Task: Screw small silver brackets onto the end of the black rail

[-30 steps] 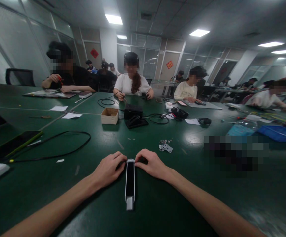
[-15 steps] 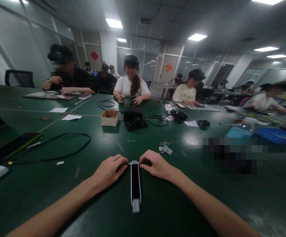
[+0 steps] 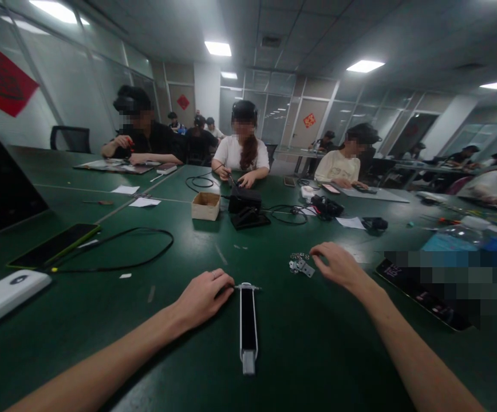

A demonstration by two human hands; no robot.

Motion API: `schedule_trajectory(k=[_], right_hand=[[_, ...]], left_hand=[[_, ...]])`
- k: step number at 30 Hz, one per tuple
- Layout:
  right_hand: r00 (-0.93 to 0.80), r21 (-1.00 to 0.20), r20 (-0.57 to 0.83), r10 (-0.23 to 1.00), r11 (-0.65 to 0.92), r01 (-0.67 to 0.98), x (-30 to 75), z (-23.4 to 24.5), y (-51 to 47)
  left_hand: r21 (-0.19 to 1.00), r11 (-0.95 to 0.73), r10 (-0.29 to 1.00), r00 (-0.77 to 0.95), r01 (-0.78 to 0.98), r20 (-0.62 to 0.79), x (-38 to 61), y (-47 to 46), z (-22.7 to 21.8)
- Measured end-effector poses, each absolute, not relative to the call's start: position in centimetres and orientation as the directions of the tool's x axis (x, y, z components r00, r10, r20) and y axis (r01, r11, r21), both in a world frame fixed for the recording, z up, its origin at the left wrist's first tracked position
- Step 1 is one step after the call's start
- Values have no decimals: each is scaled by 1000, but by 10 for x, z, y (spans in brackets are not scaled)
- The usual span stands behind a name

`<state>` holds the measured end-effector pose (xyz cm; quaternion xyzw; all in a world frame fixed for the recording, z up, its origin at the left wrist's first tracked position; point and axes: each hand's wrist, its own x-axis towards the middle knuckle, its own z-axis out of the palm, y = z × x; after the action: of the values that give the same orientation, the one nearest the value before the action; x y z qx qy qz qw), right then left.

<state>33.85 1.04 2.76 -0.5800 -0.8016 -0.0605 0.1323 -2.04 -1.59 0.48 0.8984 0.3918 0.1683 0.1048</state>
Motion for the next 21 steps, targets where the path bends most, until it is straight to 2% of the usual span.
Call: schedule_trajectory(k=[4,7,13,21], right_hand=[[-327,-103,244,913,359,928,328,23,8],[-398,-95,230,888,428,899,310,22,5],[-423,9,149,894,427,904,291,25,0],[-475,130,155,866,459,879,286,25,0]], left_hand=[[320,-678,734,640,662,229,-21,-15,3],[326,-680,731,638,656,242,-21,-15,2],[316,-683,729,640,658,243,-21,-15,3],[318,-685,727,642,655,243,-20,-16,5]])
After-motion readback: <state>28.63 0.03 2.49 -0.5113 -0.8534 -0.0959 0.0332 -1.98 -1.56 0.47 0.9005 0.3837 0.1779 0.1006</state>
